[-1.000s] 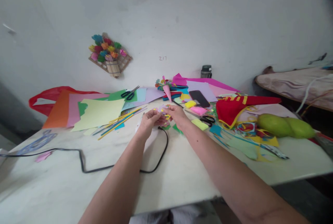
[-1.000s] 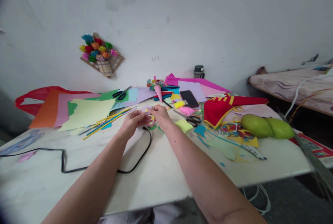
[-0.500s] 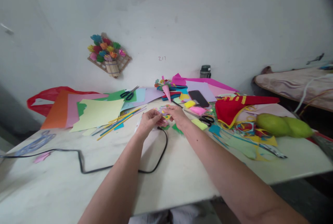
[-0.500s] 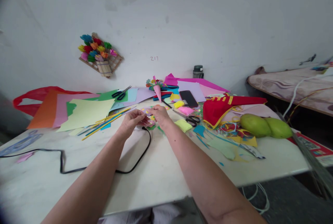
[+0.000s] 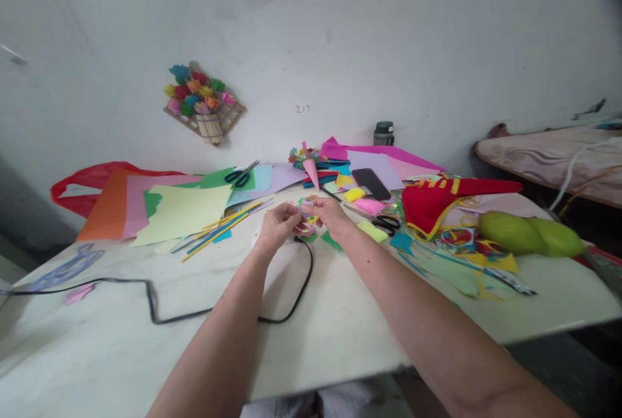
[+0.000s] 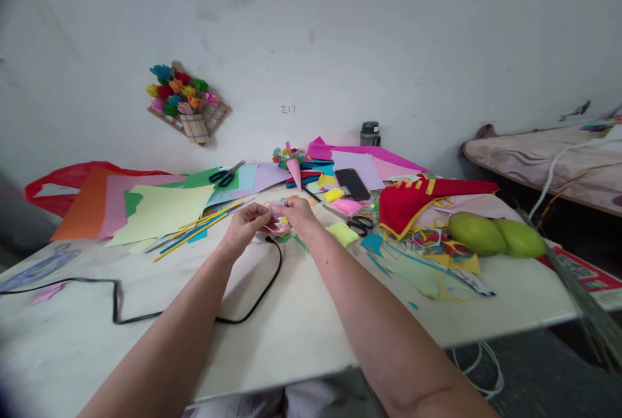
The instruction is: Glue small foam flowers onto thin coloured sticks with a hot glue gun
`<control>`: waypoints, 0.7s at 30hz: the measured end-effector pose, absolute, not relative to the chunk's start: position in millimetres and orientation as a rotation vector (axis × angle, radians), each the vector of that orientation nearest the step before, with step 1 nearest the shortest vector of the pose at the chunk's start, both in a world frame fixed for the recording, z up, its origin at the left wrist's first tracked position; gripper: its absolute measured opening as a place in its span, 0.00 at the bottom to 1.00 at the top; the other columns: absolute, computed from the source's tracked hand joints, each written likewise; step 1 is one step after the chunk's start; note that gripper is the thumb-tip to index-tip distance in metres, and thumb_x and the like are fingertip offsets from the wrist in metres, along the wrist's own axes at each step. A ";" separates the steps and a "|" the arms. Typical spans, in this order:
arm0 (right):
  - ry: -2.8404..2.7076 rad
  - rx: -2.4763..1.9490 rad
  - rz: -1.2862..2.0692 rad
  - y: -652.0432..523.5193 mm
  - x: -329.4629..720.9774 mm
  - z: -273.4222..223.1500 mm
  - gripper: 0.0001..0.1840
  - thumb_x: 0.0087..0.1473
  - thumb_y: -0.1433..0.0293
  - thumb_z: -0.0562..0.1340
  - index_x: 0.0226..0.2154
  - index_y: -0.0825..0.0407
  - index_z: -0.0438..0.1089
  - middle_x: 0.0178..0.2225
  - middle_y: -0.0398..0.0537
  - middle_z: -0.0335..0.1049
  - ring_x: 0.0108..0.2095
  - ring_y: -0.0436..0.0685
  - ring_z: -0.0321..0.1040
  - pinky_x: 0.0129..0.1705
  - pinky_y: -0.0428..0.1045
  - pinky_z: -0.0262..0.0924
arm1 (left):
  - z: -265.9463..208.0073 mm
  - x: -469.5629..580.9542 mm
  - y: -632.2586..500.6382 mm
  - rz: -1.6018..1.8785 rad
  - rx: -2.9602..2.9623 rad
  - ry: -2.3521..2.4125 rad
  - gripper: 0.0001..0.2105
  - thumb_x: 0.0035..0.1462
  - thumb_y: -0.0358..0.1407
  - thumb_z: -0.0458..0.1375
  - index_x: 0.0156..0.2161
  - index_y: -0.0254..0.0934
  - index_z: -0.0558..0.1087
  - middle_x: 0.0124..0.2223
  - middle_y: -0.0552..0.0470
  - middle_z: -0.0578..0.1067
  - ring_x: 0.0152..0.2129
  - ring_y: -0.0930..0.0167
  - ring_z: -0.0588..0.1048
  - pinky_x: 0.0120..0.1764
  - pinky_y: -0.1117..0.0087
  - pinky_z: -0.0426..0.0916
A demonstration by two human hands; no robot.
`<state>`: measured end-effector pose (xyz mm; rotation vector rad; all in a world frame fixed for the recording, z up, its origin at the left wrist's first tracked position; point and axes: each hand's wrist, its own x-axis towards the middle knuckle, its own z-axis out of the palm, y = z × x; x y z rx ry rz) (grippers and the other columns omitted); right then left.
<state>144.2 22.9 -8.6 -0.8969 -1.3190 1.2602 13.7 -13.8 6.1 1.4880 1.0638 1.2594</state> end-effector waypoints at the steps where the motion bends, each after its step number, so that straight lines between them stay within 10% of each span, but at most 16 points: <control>1: -1.310 -0.894 1.262 23.3 143.7 -9.0 0.14 0.34 0.62 0.65 0.18 0.55 0.65 0.17 0.39 0.60 0.16 0.44 0.50 0.17 0.44 0.42 | 6.1 14.1 -13.7 1.255 1.490 1.073 0.11 0.40 0.39 0.60 0.26 0.33 0.65 0.24 0.51 0.73 0.21 0.70 0.74 0.23 0.72 0.69; 21: -1.274 -0.865 1.408 15.3 145.4 0.2 0.16 0.36 0.58 0.65 0.21 0.55 0.66 0.21 0.43 0.65 0.23 0.48 0.61 0.16 0.42 0.41 | 7.5 9.7 -12.9 1.245 1.558 1.178 0.10 0.41 0.40 0.58 0.25 0.34 0.66 0.22 0.51 0.73 0.19 0.74 0.70 0.22 0.74 0.61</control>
